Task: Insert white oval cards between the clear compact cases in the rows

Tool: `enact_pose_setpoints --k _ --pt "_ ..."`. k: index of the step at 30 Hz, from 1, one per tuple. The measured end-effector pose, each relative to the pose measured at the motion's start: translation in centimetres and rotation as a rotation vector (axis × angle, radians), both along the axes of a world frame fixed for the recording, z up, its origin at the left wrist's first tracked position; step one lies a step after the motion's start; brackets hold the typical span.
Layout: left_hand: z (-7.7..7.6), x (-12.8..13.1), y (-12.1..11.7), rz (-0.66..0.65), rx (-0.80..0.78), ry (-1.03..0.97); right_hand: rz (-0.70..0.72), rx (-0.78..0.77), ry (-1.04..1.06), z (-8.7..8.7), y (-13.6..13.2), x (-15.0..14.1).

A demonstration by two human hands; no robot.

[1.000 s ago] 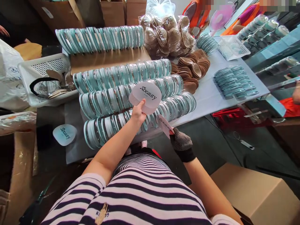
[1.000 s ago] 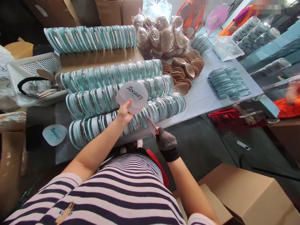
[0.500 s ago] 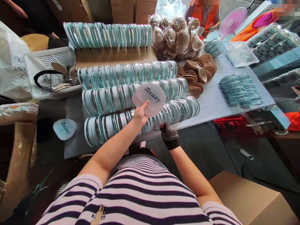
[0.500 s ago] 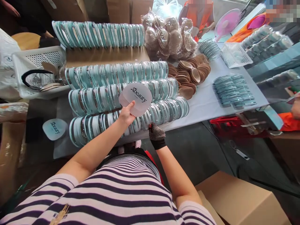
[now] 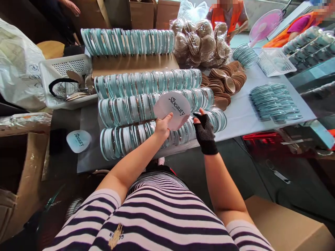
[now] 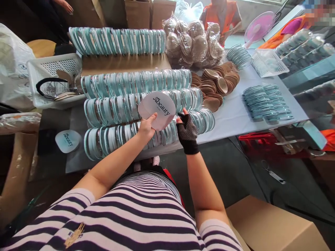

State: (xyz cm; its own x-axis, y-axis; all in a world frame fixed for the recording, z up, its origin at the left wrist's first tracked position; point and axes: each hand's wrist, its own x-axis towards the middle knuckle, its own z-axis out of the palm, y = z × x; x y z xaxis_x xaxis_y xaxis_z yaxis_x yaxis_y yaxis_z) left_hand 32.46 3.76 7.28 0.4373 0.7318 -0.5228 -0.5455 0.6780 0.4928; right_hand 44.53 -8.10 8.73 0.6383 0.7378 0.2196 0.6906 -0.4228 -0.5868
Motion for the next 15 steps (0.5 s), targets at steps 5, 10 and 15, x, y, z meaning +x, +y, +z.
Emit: enact_pose_setpoints --k 5,10,15 --pt "0.7 -1.8 -1.1 0.020 0.033 0.059 0.122 0.015 -0.198 1.4 2.6 -3.2" --pt "0.8 -3.0 -1.3 -0.022 0.014 0.063 -0.028 0.004 0.045 0.4 2.7 -6.3" --pt "0.9 -3.3 1.4 0.097 -0.050 0.037 -0.412 0.079 -0.096 1.1 -3.3 -5.0"
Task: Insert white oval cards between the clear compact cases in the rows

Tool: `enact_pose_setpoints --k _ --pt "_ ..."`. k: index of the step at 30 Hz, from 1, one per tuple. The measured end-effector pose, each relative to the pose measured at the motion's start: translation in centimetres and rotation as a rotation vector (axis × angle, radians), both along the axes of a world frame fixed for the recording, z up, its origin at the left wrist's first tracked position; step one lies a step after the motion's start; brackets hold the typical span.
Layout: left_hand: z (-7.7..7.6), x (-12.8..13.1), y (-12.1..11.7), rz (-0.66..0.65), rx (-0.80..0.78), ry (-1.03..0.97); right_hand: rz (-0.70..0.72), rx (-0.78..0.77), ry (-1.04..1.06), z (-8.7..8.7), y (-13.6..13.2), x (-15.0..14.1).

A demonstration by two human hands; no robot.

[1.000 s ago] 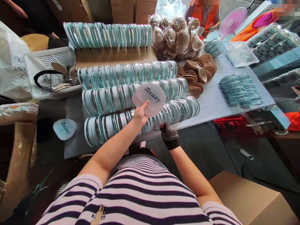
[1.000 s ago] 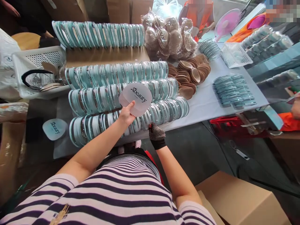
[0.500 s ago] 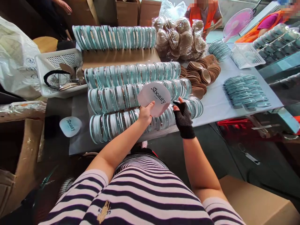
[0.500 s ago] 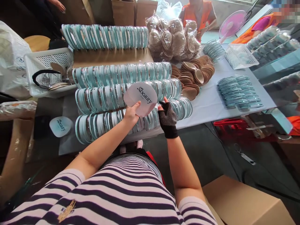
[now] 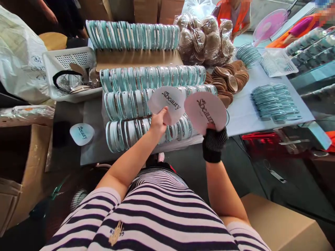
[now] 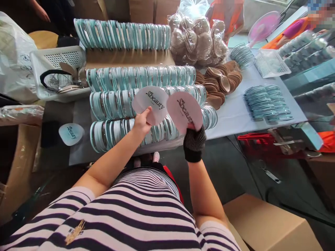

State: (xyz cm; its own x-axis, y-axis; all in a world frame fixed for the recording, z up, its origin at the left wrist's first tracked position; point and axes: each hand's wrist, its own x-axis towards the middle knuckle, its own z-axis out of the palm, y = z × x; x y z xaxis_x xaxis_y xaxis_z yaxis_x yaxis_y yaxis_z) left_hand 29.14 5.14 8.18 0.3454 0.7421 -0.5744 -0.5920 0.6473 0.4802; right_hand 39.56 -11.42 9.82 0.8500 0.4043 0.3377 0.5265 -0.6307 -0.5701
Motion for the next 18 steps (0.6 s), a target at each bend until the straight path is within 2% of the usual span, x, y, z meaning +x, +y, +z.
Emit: enact_pose_setpoints --k 2,4,7,10,15,18 --pt "-0.3 -0.2 1.2 0.036 -0.034 -0.003 0.041 -0.135 -0.076 0.1 -4.2 -0.9" --pt "-0.9 -0.3 1.9 0.047 -0.059 0.000 0.202 -0.282 -0.070 -0.5 -7.6 -2.7" --pt "-1.6 -0.4 1.9 0.036 -0.051 -0.007 0.384 -0.436 -0.025 -1.9 -9.3 -5.2" --pt "-1.9 -0.3 1.5 0.015 -0.030 -0.019 0.378 -0.542 -0.022 -2.6 -7.3 -6.1" --pt "-1.9 -0.4 1.6 0.012 -0.039 -0.031 0.412 -0.765 0.015 -1.7 -1.9 -5.3" --pt "-1.8 -0.5 1.6 0.017 -0.051 -0.041 0.432 -0.911 0.100 -1.8 0.3 -5.1"
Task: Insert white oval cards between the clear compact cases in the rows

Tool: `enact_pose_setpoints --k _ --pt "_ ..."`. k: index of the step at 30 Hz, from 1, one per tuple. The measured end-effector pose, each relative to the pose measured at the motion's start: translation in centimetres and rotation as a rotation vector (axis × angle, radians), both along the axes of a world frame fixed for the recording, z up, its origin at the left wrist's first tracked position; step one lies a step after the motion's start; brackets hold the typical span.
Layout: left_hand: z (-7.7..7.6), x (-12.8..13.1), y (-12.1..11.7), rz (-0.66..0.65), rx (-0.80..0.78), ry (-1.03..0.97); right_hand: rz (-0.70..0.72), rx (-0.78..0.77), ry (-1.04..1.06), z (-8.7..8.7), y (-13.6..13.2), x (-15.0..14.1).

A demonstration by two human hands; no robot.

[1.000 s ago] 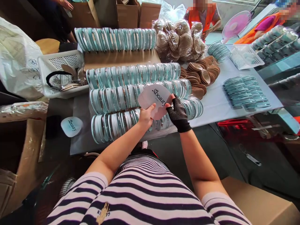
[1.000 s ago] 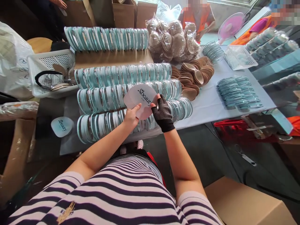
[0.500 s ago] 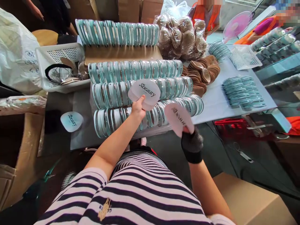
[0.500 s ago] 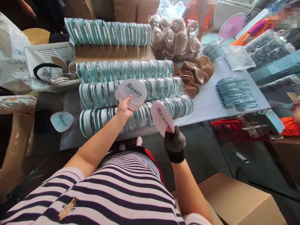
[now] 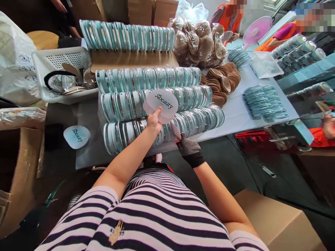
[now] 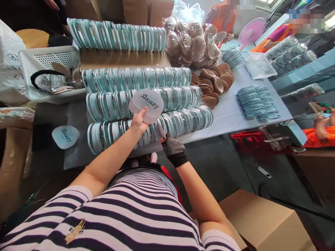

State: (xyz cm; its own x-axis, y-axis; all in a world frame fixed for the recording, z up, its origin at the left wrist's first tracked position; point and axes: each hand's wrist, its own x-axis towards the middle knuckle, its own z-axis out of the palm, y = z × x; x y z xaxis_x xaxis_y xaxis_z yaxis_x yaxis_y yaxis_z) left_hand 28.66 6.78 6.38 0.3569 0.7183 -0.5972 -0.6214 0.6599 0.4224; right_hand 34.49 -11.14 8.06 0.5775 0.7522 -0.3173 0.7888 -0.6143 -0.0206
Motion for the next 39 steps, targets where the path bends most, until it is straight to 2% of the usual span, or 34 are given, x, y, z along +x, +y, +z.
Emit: enact_pose_setpoints --k 2,8,10,13,16,18,20,22,23,25,27,28,31,34,36,39 --pt "0.1 -0.1 -0.1 0.000 0.004 -0.010 -0.005 -0.001 0.034 -0.5 0.5 -0.1" --pt "0.1 -0.1 -0.2 -0.012 -0.012 -0.022 -0.069 0.327 0.020 -2.3 -0.4 0.0" --pt "0.0 -0.1 -0.2 -0.008 -0.004 -0.019 -0.077 0.329 0.032 -3.0 0.0 0.1" --pt "-0.1 -0.2 -0.3 -0.018 0.015 -0.025 -0.111 0.246 0.053 -4.0 1.3 0.1" --pt "-0.2 -0.3 -0.5 -0.029 0.034 -0.027 -0.186 0.200 0.329 -4.5 1.7 0.0" --pt "-0.3 -0.3 -0.6 -0.024 0.046 -0.020 -0.224 0.198 0.647 -4.4 1.2 0.3" --pt "-0.4 -0.1 -0.7 -0.006 0.052 -0.004 -0.237 0.225 0.971 -3.8 0.4 0.9" --pt "-0.5 0.2 -0.7 0.010 0.057 0.014 -0.257 0.314 1.090 -2.7 0.1 1.9" --pt "-0.6 0.4 -0.6 0.012 0.061 0.024 -0.269 0.403 1.011 -2.0 0.4 2.6" --pt "-0.7 0.7 -0.7 0.012 0.081 0.041 -0.247 0.623 0.641 -0.5 1.9 4.2" --pt "-0.5 0.8 -1.0 0.014 0.115 0.054 -0.155 0.788 0.326 0.8 4.1 5.4" --pt "-0.4 0.6 -1.2 0.010 0.136 0.054 -0.090 0.812 0.250 1.3 5.3 5.8" --pt "0.3 -0.5 -2.0 0.003 0.179 0.056 0.096 0.789 0.141 1.7 7.8 5.2" --pt "0.9 -1.9 -2.8 -0.020 0.183 0.046 0.205 0.889 0.073 0.9 8.5 2.8" --pt "1.1 -2.6 -3.1 -0.049 0.174 0.029 0.162 0.944 0.116 0.1 8.6 1.4" --pt "1.3 -3.1 -2.7 -0.033 0.139 0.026 -0.039 0.949 0.126 -0.1 8.1 0.7"
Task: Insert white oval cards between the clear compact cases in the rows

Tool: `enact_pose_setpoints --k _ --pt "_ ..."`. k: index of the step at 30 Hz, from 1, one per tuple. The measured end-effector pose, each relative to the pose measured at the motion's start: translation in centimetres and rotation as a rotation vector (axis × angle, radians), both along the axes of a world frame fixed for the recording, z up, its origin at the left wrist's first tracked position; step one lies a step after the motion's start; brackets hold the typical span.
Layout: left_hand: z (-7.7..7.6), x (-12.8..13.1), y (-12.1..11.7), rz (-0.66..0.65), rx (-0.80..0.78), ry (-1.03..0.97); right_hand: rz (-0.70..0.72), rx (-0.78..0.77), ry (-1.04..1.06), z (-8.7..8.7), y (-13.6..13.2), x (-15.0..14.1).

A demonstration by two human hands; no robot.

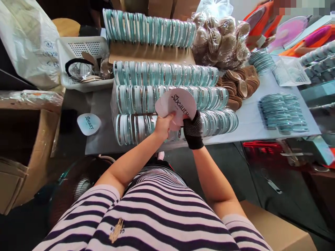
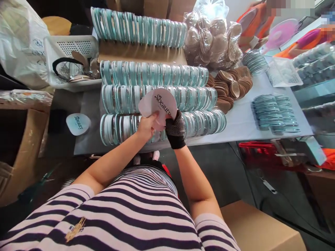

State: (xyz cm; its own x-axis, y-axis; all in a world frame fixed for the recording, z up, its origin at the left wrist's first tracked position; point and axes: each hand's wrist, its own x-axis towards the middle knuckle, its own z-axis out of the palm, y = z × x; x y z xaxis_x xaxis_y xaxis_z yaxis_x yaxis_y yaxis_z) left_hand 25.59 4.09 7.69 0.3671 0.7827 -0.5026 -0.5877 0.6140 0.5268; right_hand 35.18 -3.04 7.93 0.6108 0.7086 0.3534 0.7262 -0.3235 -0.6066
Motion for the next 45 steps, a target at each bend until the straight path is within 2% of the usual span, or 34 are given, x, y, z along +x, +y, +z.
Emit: enact_pose_setpoints --k 2,5,8,11,13,16,19,21,23,25,29,32,35,36,38,42,45 --pt "0.3 -0.3 0.9 0.032 -0.037 -0.012 -0.169 -0.014 -0.079 0.8 -1.8 0.1" --pt "0.5 -0.8 2.8 0.096 -0.084 -0.015 -0.328 -0.089 -0.269 2.3 -7.3 -0.6" --pt "-0.1 -1.4 4.3 0.154 -0.131 0.023 -0.179 -0.257 -0.310 2.2 -13.4 -2.7" --pt "-1.0 -1.7 4.8 0.159 -0.166 0.030 -0.038 -0.407 -0.276 0.6 -16.3 -5.1" --pt "-1.4 -1.7 4.7 0.151 -0.157 0.018 -0.034 -0.487 -0.257 -0.7 -15.7 -6.2" --pt "-1.5 -1.7 4.6 0.136 -0.150 0.019 0.007 -0.574 -0.229 -1.8 -12.4 -6.9" --pt "-1.4 -1.7 4.6 0.142 -0.156 0.018 0.064 -0.667 -0.193 -2.0 -8.5 -6.6" --pt "-1.2 -1.7 4.6 0.156 -0.162 0.011 0.055 -0.746 -0.142 -1.8 -6.9 -6.1" --pt "-1.1 -1.8 4.6 0.158 -0.176 0.008 0.041 -0.773 -0.088 -1.7 -6.5 -5.6" --pt "-1.0 -1.8 4.5 0.149 -0.188 -0.002 0.036 -0.725 -0.068 -1.9 -6.8 -5.3" --pt "-1.1 -1.8 4.5 0.145 -0.200 -0.020 -0.014 -0.625 -0.093 -3.7 -7.0 -5.3" --pt "-1.3 -1.8 4.6 0.135 -0.201 -0.040 -0.013 -0.688 -0.104 -5.4 -6.3 -5.8" --pt "-1.6 -1.8 4.5 0.139 -0.196 -0.052 0.035 -0.816 -0.087 -6.0 -5.8 -6.1" --pt "-1.6 -1.8 4.4 0.140 -0.191 -0.046 0.044 -0.833 -0.035 -5.9 -5.7 -6.1" --pt "-1.8 -1.7 4.2 0.140 -0.170 -0.035 0.075 -0.795 0.256 -5.5 -5.6 -6.0" --pt "-2.0 -1.7 3.9 0.156 -0.111 -0.027 0.191 -0.583 0.959 -4.2 -5.0 -5.3" --pt "-2.1 -1.6 3.7 0.173 -0.104 0.002 0.248 -0.482 1.260 -3.3 -4.6 -4.7"
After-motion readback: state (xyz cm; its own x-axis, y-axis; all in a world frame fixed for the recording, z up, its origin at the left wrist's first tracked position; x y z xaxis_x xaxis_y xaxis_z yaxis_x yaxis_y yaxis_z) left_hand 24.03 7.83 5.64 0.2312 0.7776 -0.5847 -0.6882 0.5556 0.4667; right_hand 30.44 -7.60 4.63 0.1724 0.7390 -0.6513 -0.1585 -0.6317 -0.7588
